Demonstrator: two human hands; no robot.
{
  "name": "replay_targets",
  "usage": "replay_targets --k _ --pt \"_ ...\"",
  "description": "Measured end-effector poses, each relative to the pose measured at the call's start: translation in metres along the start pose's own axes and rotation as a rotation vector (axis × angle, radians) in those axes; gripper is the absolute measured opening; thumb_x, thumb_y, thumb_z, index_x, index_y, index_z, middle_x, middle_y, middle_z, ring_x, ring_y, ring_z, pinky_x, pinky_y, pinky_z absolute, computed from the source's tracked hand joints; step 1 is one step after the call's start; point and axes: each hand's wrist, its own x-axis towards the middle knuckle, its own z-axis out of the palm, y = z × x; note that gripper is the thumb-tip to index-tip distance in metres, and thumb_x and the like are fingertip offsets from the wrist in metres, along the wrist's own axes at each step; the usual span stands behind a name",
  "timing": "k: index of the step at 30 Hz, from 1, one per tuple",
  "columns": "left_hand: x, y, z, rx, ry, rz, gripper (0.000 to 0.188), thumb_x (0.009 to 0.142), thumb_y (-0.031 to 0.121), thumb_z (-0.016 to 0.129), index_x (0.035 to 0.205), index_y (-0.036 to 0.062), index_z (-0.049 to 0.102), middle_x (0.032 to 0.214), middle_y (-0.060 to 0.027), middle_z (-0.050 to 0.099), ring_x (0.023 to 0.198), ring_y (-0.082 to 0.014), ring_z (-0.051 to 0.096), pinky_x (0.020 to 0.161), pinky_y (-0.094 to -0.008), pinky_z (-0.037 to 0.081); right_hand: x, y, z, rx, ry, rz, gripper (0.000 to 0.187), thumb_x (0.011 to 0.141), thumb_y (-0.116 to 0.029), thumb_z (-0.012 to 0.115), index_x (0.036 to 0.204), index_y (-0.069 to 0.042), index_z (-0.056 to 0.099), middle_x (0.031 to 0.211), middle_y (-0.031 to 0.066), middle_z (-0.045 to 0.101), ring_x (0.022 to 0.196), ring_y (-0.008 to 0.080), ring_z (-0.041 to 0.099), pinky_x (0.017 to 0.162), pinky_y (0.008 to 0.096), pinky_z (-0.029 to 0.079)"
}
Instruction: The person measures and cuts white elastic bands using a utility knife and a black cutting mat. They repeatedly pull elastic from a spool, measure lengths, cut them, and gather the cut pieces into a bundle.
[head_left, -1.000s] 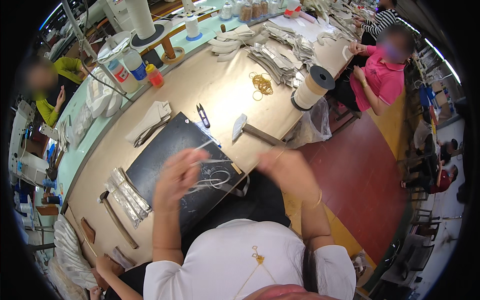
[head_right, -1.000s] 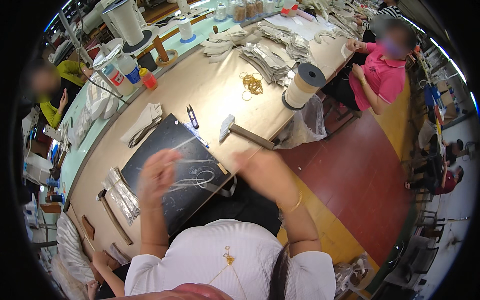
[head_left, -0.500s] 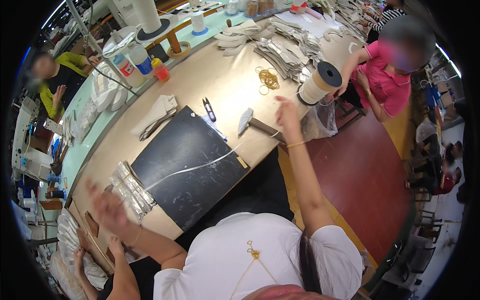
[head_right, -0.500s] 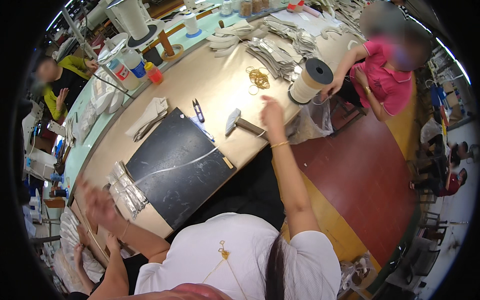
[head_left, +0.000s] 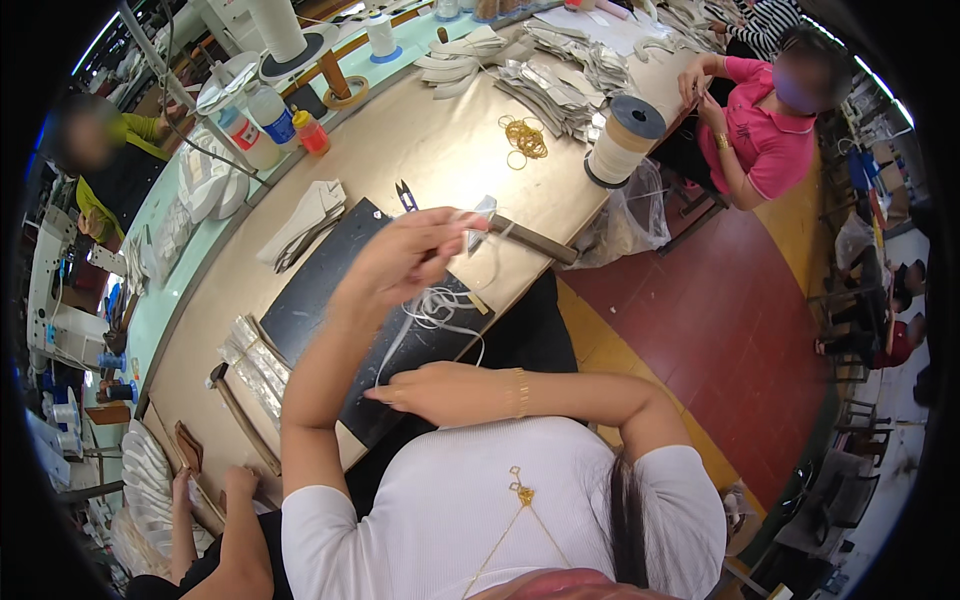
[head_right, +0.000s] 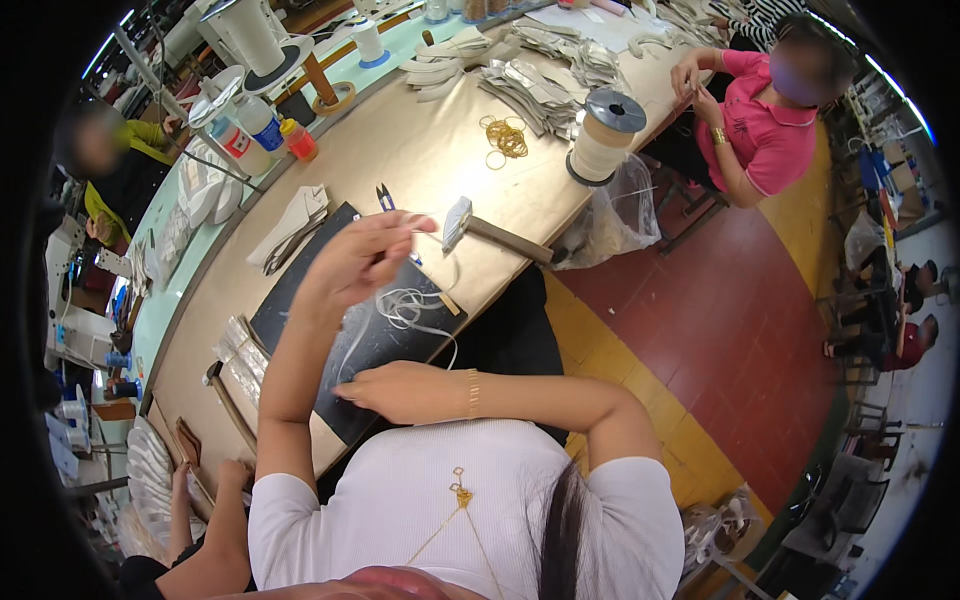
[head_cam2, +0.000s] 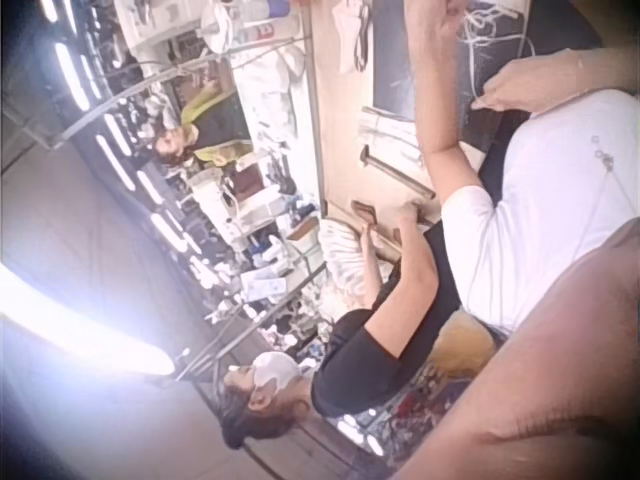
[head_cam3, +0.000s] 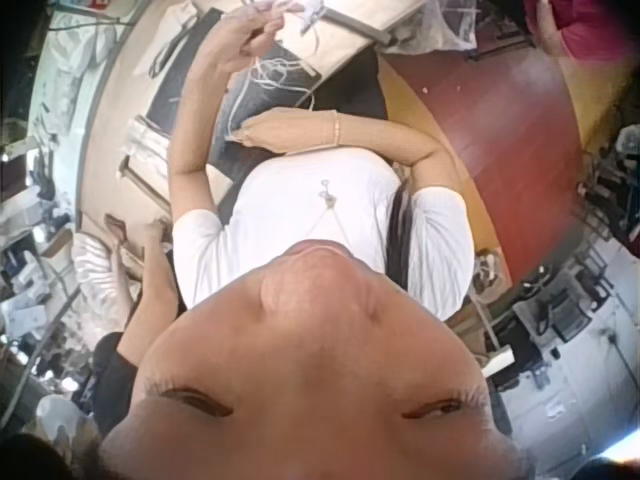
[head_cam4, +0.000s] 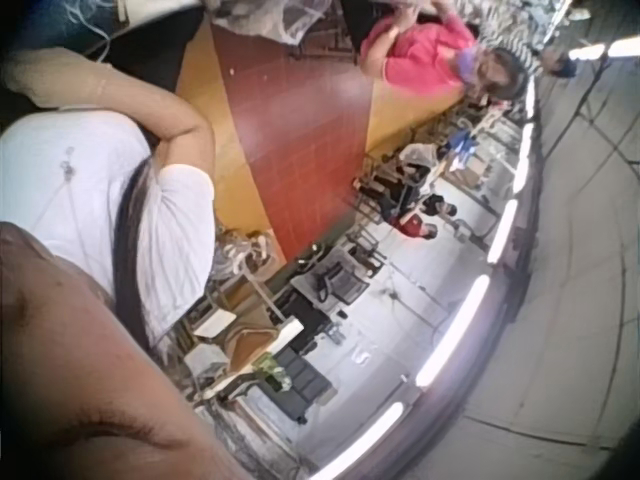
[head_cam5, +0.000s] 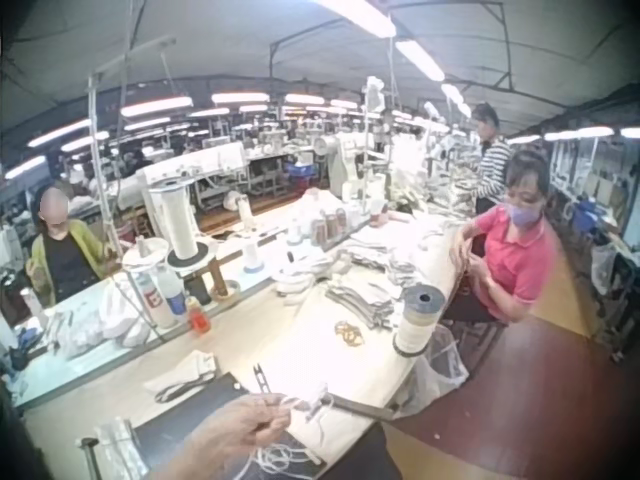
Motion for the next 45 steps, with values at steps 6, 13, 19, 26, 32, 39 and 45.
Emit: replay_targets --k 6,13,19,26,32,39,45 --pt "-0.190 -0.021 -0.051 -0.447 0.235 0.653 0.022 0.092 0.016 0.050 0.094 -0.0030 0.060 0.056 0.0012 0.048 0.038 -0.0001 0.033 0.033 -0.0154 0.026 -0.110 0.089 -0.074 0.925 0.756 0.578 0.037 0.094 -0.022 0.053 0.121 0.003 0.054 0.103 0.0122 0.065 0.090 0.0199 0.064 0.081 0.0294 0.052" --pt "-0.268 -0.012 -0.027 -0.360 -0.335 1.463 0.011 0.086 0.000 0.049 0.097 -0.0007 0.052 0.070 0.0009 0.052 0.041 -0.0005 0.041 0.034 -0.0201 0.021 -0.137 0.243 -0.177 1.442 1.587 0.293 0.034 0.099 -0.017 0.033 0.123 0.005 0.044 0.080 0.0099 0.060 0.061 0.0139 0.053 0.059 0.0266 0.048" --pt "-0.200 -0.024 -0.069 -0.256 0.597 0.881 0.047 0.095 0.011 0.044 0.138 -0.0025 0.031 0.076 0.0024 0.044 0.053 -0.0036 0.037 0.043 -0.0168 0.032 -0.060 0.165 -0.115 0.457 1.215 0.807 0.035 0.099 -0.023 0.033 0.117 -0.006 0.059 0.055 0.0016 0.049 0.043 0.0103 0.044 0.038 0.0236 0.038" --pt "0.033 -0.032 -0.033 -0.084 0.093 -0.328 0.039 0.099 0.030 0.043 0.117 -0.0025 0.055 0.096 -0.0109 0.065 0.080 -0.0144 0.064 0.063 -0.0238 0.050 0.016 -0.002 -0.033 -0.114 0.300 0.233 0.034 0.083 -0.004 0.048 0.116 -0.005 0.057 0.077 0.0195 0.064 0.067 0.0348 0.063 0.059 0.0445 0.049" --pt "0.045 0.000 -0.006 0.033 -0.045 -0.110 0.030 0.097 0.016 0.047 0.116 -0.0059 0.053 0.070 0.0010 0.054 0.041 -0.0025 0.039 0.038 -0.0168 0.032 -0.012 0.024 -0.007 -0.006 0.161 0.022 0.038 0.090 -0.009 0.049 0.127 0.001 0.047 0.088 0.0201 0.060 0.084 0.0319 0.061 0.071 0.0406 0.049" --pt "-0.126 0.000 -0.029 0.523 0.413 0.422 0.022 0.088 0.008 0.051 0.103 -0.0066 0.055 0.064 -0.0005 0.049 0.041 -0.0043 0.035 0.038 -0.0183 0.026 -0.124 0.081 -0.091 0.581 0.799 0.582 0.025 0.093 -0.011 0.047 0.109 0.004 0.060 0.095 0.0130 0.068 0.079 0.0190 0.066 0.067 0.0273 0.052" --pt "-0.249 -0.035 -0.053 -0.137 0.498 0.894 0.018 0.089 0.004 0.050 0.103 -0.0066 0.045 0.060 -0.0051 0.049 0.033 -0.0031 0.031 0.031 -0.0159 0.023 -0.151 0.238 -0.157 1.472 1.589 0.280 0.033 0.098 -0.025 0.044 0.114 0.003 0.050 0.100 0.0124 0.061 0.090 0.0202 0.058 0.079 0.0311 0.048"
